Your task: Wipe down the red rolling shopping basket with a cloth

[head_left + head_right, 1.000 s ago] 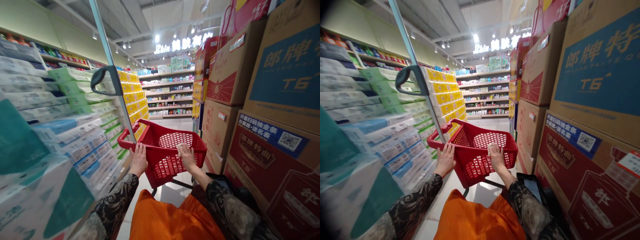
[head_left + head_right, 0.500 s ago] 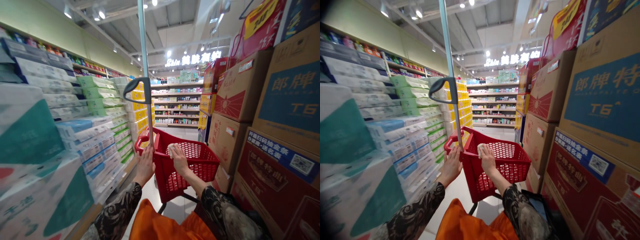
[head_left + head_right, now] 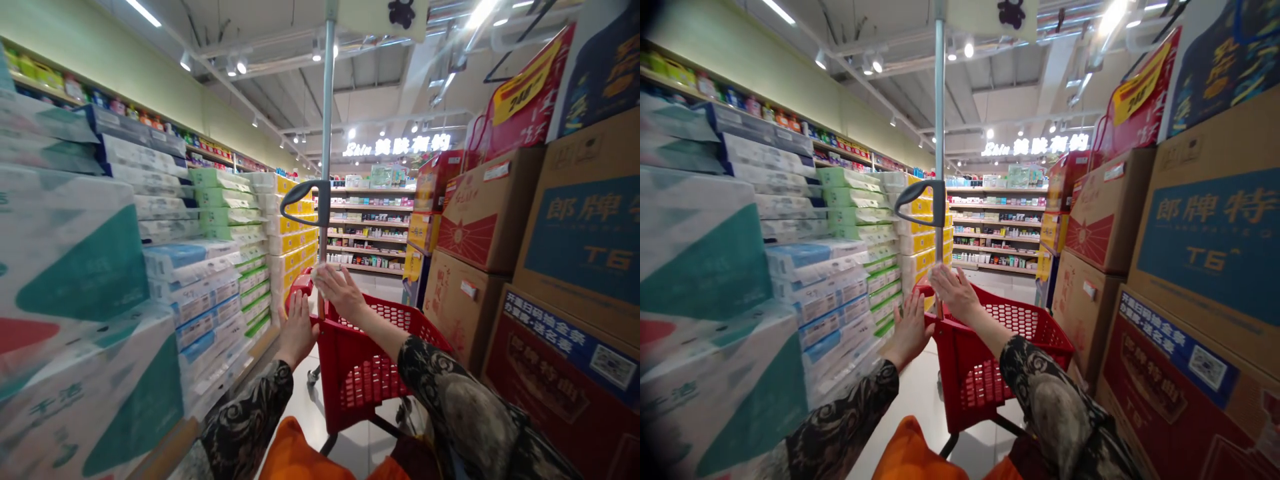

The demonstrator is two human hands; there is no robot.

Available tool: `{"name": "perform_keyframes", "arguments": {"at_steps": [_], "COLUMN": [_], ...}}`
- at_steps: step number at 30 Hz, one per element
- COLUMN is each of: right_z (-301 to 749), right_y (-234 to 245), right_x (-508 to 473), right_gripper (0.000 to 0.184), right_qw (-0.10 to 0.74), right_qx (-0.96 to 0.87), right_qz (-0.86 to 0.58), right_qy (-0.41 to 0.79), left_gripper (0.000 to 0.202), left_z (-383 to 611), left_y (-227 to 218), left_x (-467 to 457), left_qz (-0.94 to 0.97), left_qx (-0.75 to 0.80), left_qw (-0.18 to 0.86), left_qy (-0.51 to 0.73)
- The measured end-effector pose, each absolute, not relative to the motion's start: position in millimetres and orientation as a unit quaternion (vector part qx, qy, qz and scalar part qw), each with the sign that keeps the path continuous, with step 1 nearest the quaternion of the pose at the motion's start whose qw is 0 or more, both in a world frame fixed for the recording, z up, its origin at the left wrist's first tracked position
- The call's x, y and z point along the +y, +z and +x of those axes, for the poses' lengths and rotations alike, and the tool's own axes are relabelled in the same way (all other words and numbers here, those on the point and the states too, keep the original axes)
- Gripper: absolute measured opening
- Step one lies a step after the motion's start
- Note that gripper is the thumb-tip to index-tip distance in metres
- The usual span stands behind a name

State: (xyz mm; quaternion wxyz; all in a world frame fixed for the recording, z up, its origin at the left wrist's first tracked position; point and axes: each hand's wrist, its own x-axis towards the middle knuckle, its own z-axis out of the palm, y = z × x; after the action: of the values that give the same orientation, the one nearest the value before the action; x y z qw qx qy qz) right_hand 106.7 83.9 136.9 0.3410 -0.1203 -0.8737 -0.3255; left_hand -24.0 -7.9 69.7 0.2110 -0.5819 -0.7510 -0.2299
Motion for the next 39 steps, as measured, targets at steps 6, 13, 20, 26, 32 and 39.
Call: {"name": "perform_keyframes", "arguments": {"at_steps": [6, 13, 20, 26, 32, 39], "right_z": [101.6, 73.9, 89.5, 79.8, 97.0, 96.9], "right_y": [131.5, 168.8, 83.9, 94.5, 1.6, -27.8], "right_x": [84.6, 84.3, 72.0, 67.0, 55.5, 66.8], "right_gripper": [0.043, 0.048, 0.045, 0.044, 0.052, 0.053], "right_qw": [0.348, 0.351, 0.253, 0.335, 0.341, 0.381], "right_qx": [-0.877, -0.883, -0.93, -0.901, -0.881, -0.87], "right_qz": [-0.102, -0.121, -0.09, -0.192, -0.293, -0.267], "right_qy": [-0.316, -0.287, -0.25, -0.197, -0.146, -0.161], "left_gripper": [0.071, 0.068, 0.07, 0.066, 0.05, 0.038], "left_z": [-31.4, -39.2, -54.0, -71.0, -74.6, -77.0], "left_y": [75.2, 62.2, 57.4, 67.0, 70.6, 74.4], "left_x": [-8.7, -11.2, -23.2, -11.0, -4.0, -10.9], "left_qz": [-0.582, -0.625, -0.607, -0.609, -0.628, -0.617], "left_qx": [-0.761, -0.75, -0.757, -0.759, -0.736, -0.734], "left_qw": [0.182, 0.162, 0.19, 0.181, 0.213, 0.235], "left_qy": [-0.222, -0.148, -0.149, -0.139, -0.141, -0.157]}}
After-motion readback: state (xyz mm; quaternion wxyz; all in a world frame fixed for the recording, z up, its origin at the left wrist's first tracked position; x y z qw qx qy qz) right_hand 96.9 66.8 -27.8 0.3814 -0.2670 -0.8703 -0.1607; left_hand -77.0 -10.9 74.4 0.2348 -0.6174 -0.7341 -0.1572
